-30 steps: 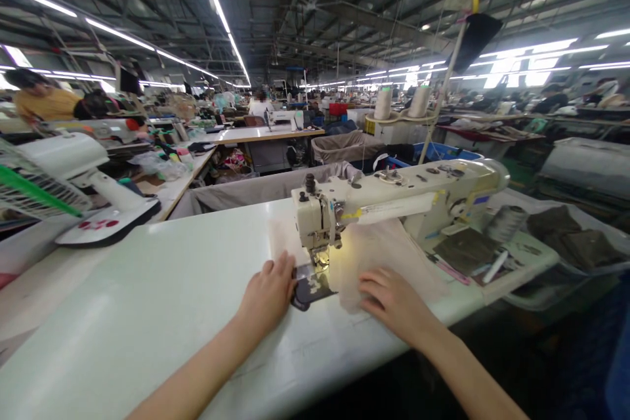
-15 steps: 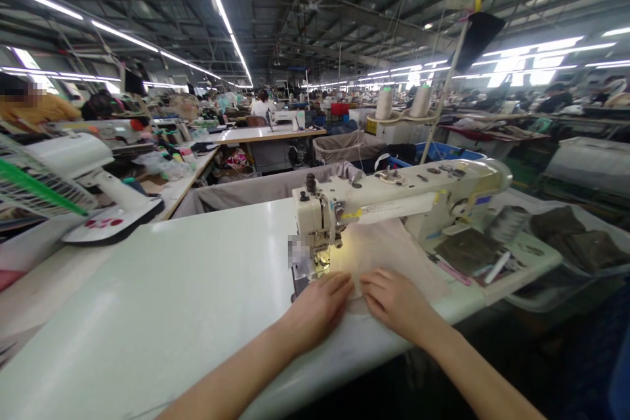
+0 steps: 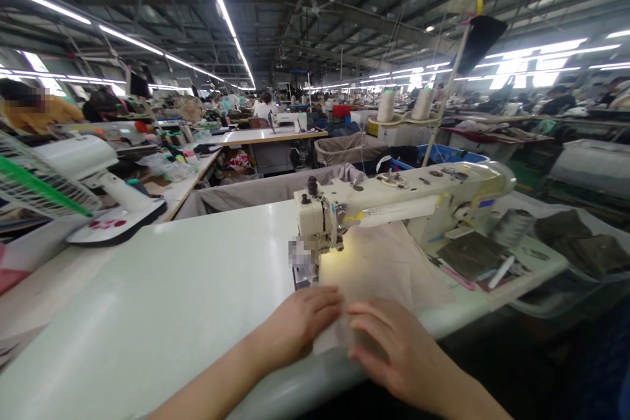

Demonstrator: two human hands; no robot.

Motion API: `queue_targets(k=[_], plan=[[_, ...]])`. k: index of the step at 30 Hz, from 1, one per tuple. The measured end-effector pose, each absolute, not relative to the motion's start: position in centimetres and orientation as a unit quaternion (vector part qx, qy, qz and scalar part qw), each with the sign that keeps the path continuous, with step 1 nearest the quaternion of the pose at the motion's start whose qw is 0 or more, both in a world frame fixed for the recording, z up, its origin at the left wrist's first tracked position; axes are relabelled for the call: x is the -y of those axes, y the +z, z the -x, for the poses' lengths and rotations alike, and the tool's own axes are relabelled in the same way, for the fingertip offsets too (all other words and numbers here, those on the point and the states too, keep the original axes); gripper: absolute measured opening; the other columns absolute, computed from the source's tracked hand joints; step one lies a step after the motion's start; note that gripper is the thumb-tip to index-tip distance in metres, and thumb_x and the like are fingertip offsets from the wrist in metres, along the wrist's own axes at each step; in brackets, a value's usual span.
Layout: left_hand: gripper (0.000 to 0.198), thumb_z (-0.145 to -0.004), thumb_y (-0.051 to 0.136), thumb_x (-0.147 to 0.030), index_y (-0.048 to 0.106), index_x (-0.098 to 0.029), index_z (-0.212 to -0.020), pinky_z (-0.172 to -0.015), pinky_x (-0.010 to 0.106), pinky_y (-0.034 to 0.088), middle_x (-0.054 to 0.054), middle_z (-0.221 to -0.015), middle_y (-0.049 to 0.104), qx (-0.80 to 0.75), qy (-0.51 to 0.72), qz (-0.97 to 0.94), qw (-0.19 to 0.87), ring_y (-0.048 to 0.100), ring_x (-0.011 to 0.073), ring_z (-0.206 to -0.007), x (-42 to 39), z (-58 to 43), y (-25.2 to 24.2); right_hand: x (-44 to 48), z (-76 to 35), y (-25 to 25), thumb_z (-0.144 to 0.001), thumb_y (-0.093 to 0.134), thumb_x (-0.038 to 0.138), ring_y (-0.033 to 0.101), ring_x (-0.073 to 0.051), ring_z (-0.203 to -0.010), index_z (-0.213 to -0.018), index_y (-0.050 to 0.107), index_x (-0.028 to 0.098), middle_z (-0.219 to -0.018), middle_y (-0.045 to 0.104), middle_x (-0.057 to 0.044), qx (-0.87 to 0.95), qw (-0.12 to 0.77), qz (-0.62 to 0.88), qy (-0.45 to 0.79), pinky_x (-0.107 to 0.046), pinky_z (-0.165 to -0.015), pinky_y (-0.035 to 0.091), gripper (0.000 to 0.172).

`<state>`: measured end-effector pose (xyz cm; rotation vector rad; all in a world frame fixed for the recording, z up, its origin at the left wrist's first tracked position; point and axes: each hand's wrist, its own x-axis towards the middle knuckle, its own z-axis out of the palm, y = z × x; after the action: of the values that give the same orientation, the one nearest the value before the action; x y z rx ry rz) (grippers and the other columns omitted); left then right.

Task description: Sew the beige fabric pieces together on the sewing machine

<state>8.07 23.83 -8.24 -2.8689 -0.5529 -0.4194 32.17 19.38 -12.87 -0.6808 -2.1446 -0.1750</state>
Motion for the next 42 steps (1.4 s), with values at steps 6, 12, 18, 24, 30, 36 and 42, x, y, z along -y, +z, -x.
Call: queue_targets(k=[6,12,18,24,30,36,42], plan=[[0.041,-0.099,0.042,-0.015,0.051,-0.022,-0.139,-0.106,0.03,0.05,0.009,-0.134,0.063,0.226,-0.124,0.949,0.18,0.058,0.0202,-0.127,-17.2,1.2,-10.9,-19.6,-30.3,-16.8,-0.095,0.053,0.014,0.048,-0.023,-0.136,-0.142,0.048,0.019,-0.146,0.054,-0.007,0.933,0.266,0.189,-0.153,-0.036,-0.116,0.037,0.047],[0.034,-0.099,0.043,-0.022,0.064,-0.028,-0.125,-0.101,0.022,0.05,0.004,-0.125,0.069,0.387,-0.205,0.899,0.022,0.066,0.0169,-0.115,-15.8,4.1,-10.6,-20.5,-29.2,-15.8,-0.087,0.057,0.02,0.053,-0.025,-0.13,-0.13,0.058,0.015,-0.137,0.061,-0.011,0.937,0.305,0.166,0.045,-0.037,-0.113,0.039,0.044],[0.043,-0.089,0.046,-0.052,0.071,-0.018,-0.087,-0.075,0.032,0.057,0.006,-0.083,0.073,0.605,-0.308,0.723,-0.128,0.068,0.0252,-0.078,-18.6,2.5,-9.5,-23.5,-25.6,-15.8,-0.083,0.056,0.029,0.065,-0.018,-0.071,-0.122,0.056,0.018,-0.08,0.068,-0.001,0.672,0.506,0.392,0.373,-0.029,-0.067,0.052,0.041],[0.041,-0.082,0.048,-0.055,0.069,-0.02,-0.084,-0.075,0.032,0.053,0.005,-0.079,0.073,0.657,-0.294,0.686,-0.11,0.065,0.0245,-0.074,-18.7,2.1,-10.3,-23.3,-23.9,-17.8,-0.08,0.058,0.031,0.06,-0.017,-0.064,-0.105,0.062,0.018,-0.077,0.066,-0.001,0.624,0.521,0.463,0.354,-0.029,-0.065,0.047,0.029],[0.045,-0.085,0.043,-0.061,0.066,-0.022,-0.085,-0.066,0.032,0.048,0.003,-0.073,0.069,0.701,-0.301,0.645,-0.028,0.064,0.0236,-0.068,-18.4,2.4,-12.5,-22.9,-24.5,-17.3,-0.082,0.061,0.022,0.06,-0.018,-0.069,-0.093,0.073,0.02,-0.072,0.066,-0.001,0.675,0.457,0.493,0.304,-0.028,-0.069,0.046,0.018],[0.042,-0.089,0.039,-0.06,0.06,-0.024,-0.082,-0.061,0.03,0.043,0.0,-0.065,0.063,0.707,-0.293,0.644,-0.003,0.06,0.0211,-0.061,-18.9,2.9,-14.0,-23.4,-24.5,-15.8,-0.085,0.061,0.02,0.063,-0.019,-0.079,-0.101,0.074,0.02,-0.087,0.07,-0.004,0.7,0.442,0.48,0.289,-0.028,-0.077,0.046,0.021],[0.04,-0.088,0.039,-0.058,0.058,-0.024,-0.08,-0.061,0.03,0.041,0.0,-0.062,0.061,0.709,-0.276,0.649,0.007,0.059,0.0209,-0.06,-19.0,2.8,-13.7,-23.6,-24.6,-15.1,-0.084,0.063,0.018,0.062,-0.02,-0.079,-0.095,0.075,0.018,-0.084,0.069,-0.004,0.708,0.417,0.488,0.296,-0.028,-0.076,0.044,0.016]])
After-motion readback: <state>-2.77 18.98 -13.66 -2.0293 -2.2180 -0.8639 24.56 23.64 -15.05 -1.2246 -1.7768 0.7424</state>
